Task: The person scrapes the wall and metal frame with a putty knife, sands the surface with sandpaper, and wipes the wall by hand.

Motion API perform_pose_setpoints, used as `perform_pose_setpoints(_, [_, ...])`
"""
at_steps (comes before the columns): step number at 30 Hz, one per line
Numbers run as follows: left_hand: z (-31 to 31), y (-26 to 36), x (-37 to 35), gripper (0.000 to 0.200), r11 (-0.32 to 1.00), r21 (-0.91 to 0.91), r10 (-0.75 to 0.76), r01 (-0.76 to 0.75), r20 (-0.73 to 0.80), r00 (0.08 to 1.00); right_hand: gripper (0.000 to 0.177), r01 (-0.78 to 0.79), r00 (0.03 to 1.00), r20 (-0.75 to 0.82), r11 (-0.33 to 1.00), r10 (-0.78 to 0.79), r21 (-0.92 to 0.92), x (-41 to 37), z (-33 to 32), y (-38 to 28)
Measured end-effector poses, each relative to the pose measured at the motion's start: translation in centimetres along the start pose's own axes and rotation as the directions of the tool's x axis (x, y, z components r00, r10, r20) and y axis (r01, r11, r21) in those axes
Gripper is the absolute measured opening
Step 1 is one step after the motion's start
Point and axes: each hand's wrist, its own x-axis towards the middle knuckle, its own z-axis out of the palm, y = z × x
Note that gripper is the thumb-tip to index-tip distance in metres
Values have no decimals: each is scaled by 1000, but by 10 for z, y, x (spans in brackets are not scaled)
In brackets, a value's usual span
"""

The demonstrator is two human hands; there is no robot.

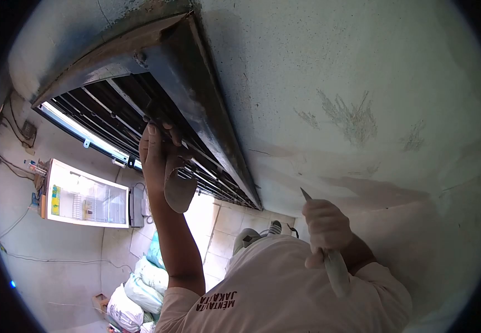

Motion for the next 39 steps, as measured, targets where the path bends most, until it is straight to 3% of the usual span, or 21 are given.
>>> perform_pose_setpoints(3, [-9,-6,3,30,1000,-5,30,-30,98,995,45,114,992,-37,981,-121,-160,-13,-3,28])
perform_pose_setpoints(7, [-2,-1,1,30,999,5,35,-36,66,997,43,36,999,21,999,-36,-15,-7,4,36])
perform_pose_setpoints(8, [-1,2,0,30,1000,25,-1,0,26,1000,43,96,995,-20,995,-96,7,-7,7,31])
perform_pose_setpoints(11, [-3,-1,0,28,998,-28,55,-53,72,996,47,92,996,-1,996,-92,8,6,3,9])
perform_pose_setpoints(15, [-3,-1,1,26,1000,-5,6,-6,31,1000,42,84,995,-46,996,-85,-37,-7,0,35])
perform_pose_setpoints(20, [-3,0,1,25,999,-13,30,-30,52,998,47,100,993,-73,995,-98,23,-1,6,1])
perform_pose_setpoints(23, [2,1,-1,28,1000,-3,17,-17,1,1000,48,127,986,-95,987,-136,-102,-17,-2,43])
perform_pose_setpoints(24, [2,0,-1,29,1000,-12,14,-14,3,1000,44,36,994,-107,995,-25,96,-18,-4,46])
perform_pose_setpoints(29, [-6,-4,2,34,999,9,48,-49,56,997,46,85,991,-108,993,-76,81,-10,1,30])
perform_pose_setpoints(32, [-10,-7,3,35,1000,-11,4,-3,48,999,45,71,990,-130,996,-63,57,-13,-4,41])
perform_pose_setpoints(34, [1,-4,-2,34,998,27,51,-50,-16,999,46,63,988,-146,997,-56,40,-16,-5,45])
perform_pose_setpoints(37, [-1,-4,-1,33,996,45,74,-74,12,997,43,24,998,-54,995,-19,94,-19,1,45])
perform_pose_setpoints(39, [-2,-3,1,33,998,31,59,-59,8,998,39,131,991,-30,989,-129,65,-13,2,33])
